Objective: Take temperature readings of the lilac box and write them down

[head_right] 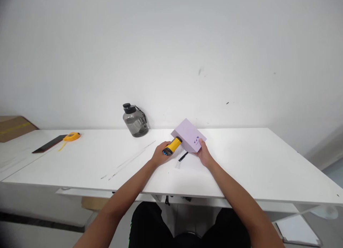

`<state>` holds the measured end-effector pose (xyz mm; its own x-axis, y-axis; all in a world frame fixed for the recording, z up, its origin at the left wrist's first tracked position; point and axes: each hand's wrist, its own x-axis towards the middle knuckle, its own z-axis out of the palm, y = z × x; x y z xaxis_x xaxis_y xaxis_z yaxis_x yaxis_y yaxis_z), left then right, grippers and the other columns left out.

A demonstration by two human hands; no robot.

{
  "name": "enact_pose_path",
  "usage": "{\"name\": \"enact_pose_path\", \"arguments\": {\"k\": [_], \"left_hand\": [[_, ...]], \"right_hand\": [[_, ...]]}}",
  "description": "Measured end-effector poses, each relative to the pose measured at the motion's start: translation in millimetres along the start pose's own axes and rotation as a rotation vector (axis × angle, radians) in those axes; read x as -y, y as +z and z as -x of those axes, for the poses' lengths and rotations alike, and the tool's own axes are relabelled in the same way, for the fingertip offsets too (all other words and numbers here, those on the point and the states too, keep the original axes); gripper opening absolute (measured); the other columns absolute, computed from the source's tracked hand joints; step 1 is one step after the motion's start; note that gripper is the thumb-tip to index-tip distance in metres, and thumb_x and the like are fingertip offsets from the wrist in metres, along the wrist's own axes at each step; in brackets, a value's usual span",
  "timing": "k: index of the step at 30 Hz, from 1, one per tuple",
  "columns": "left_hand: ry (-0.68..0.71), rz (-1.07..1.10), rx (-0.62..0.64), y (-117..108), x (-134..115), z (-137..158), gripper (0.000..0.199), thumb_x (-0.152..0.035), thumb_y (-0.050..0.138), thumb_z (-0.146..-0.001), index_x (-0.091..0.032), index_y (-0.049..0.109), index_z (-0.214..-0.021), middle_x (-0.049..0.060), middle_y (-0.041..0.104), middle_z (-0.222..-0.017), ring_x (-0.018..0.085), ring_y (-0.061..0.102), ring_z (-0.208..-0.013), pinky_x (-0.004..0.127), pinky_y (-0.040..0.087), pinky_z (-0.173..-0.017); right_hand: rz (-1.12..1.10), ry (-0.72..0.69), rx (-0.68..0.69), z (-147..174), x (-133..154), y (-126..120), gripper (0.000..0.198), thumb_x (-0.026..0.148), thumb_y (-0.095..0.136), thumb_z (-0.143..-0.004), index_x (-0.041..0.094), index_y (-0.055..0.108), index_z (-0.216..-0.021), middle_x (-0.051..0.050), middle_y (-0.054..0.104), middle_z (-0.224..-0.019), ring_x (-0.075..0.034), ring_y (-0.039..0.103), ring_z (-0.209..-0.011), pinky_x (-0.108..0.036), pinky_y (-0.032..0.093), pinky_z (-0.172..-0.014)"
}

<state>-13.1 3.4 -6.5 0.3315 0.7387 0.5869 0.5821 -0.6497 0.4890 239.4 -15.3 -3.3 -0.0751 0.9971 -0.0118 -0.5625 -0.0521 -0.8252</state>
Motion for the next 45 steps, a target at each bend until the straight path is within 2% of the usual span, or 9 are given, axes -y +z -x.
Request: {"name": "enact_pose_path", "arguments": {"k": [12, 21, 25, 28, 31, 34, 38, 41, 45], "left_hand": [[0.007, -0.068, -0.007, 0.4, 2.4, 3.6, 0.035, -0.033, 0.067, -0.078, -0.022, 0.060, -0.110, 0.004, 0.069, -0.097, 0.019, 0.065, -0.088, 0.033, 0.051, -0.080], [-0.014, -0.096, -0.011, 0.5, 1.2, 4.0, 0.033, -0.032, 0.066, -0.078, -0.023, 0.060, -0.109, 0.003, 0.070, -0.097, 0.019, 0.066, -0.088, 0.032, 0.051, -0.079], [-0.015, -0.094, -0.019, 2.0, 1.2, 4.5, 0.033, -0.033, 0.065, -0.079, -0.023, 0.060, -0.110, 0.003, 0.070, -0.100, 0.019, 0.066, -0.090, 0.031, 0.051, -0.081], [-0.072, -0.169, 0.025, 1.1, -1.0, 1.7, 0.034, -0.032, 0.064, -0.080, -0.024, 0.061, -0.113, 0.003, 0.070, -0.104, 0.020, 0.066, -0.095, 0.032, 0.050, -0.083], [-0.190, -0.345, 0.139, -2.0, -4.5, -4.0, 0.039, -0.033, 0.064, -0.082, -0.025, 0.059, -0.120, 0.004, 0.069, -0.107, 0.023, 0.064, -0.098, 0.033, 0.048, -0.081], [-0.233, -0.557, 0.256, -5.2, -8.4, -8.9, 0.053, -0.044, 0.062, -0.087, -0.022, 0.052, -0.134, 0.009, 0.067, -0.111, 0.027, 0.062, -0.101, 0.036, 0.045, -0.082], [-0.306, -0.678, 0.320, -6.0, -12.8, -10.7, 0.065, -0.062, 0.053, -0.089, -0.020, 0.047, -0.139, 0.013, 0.065, -0.113, 0.030, 0.061, -0.100, 0.038, 0.043, -0.079], [-0.345, -0.693, 0.322, -5.6, -15.1, -10.6, 0.068, -0.067, 0.049, -0.089, -0.021, 0.046, -0.138, 0.014, 0.065, -0.114, 0.030, 0.061, -0.101, 0.037, 0.042, -0.077], [-0.403, -0.699, 0.333, -7.3, -17.7, -10.7, 0.068, -0.070, 0.048, -0.087, -0.019, 0.049, -0.133, 0.015, 0.065, -0.112, 0.031, 0.062, -0.100, 0.036, 0.043, -0.074]], "right_hand": [[-0.013, -0.006, 0.018, -1.6, -0.9, -1.5, 0.039, 0.056, 0.049, -0.093, 0.032, 0.053, -0.124, -0.001, 0.066, -0.130, -0.023, 0.064, -0.117, -0.050, 0.058, -0.094], [-0.013, 0.016, 0.003, -1.8, 0.5, -1.1, 0.040, 0.056, 0.050, -0.092, 0.031, 0.055, -0.122, -0.002, 0.067, -0.127, -0.024, 0.063, -0.119, -0.050, 0.057, -0.094], [-0.026, 0.007, 0.001, -0.3, 1.2, 0.2, 0.042, 0.059, 0.053, -0.090, 0.031, 0.056, -0.121, -0.002, 0.067, -0.126, -0.024, 0.063, -0.116, -0.049, 0.059, -0.090], [-0.053, -0.027, -0.050, 0.3, 4.8, 1.7, 0.047, 0.064, 0.055, -0.086, 0.032, 0.056, -0.120, -0.004, 0.066, -0.124, -0.025, 0.065, -0.109, -0.049, 0.060, -0.084], [-0.072, -0.076, -0.193, -1.0, 14.4, -1.5, 0.054, 0.070, 0.056, -0.081, 0.031, 0.052, -0.119, -0.005, 0.066, -0.119, -0.023, 0.067, -0.099, -0.048, 0.060, -0.083], [0.079, -0.221, -0.429, -1.2, 29.3, -12.8, 0.062, 0.070, 0.061, -0.076, 0.031, 0.046, -0.121, -0.006, 0.063, -0.120, -0.022, 0.066, -0.100, -0.046, 0.058, -0.087], [0.606, -0.525, -0.673, 3.0, 47.4, -33.5, 0.080, 0.058, 0.077, -0.066, 0.027, 0.043, -0.131, -0.012, 0.047, -0.138, -0.027, 0.051, -0.127, -0.047, 0.044, -0.108], [0.841, -0.529, -0.758, 3.9, 51.5, -45.1, 0.085, 0.056, 0.078, -0.064, 0.023, 0.045, -0.135, -0.017, 0.037, -0.143, -0.032, 0.043, -0.133, -0.048, 0.038, -0.112], [0.943, -0.467, -0.775, -1.6, 45.4, -54.0, 0.086, 0.058, 0.077, -0.063, 0.025, 0.044, -0.136, -0.018, 0.028, -0.145, -0.036, 0.045, -0.129, -0.052, 0.040, -0.109]]}}
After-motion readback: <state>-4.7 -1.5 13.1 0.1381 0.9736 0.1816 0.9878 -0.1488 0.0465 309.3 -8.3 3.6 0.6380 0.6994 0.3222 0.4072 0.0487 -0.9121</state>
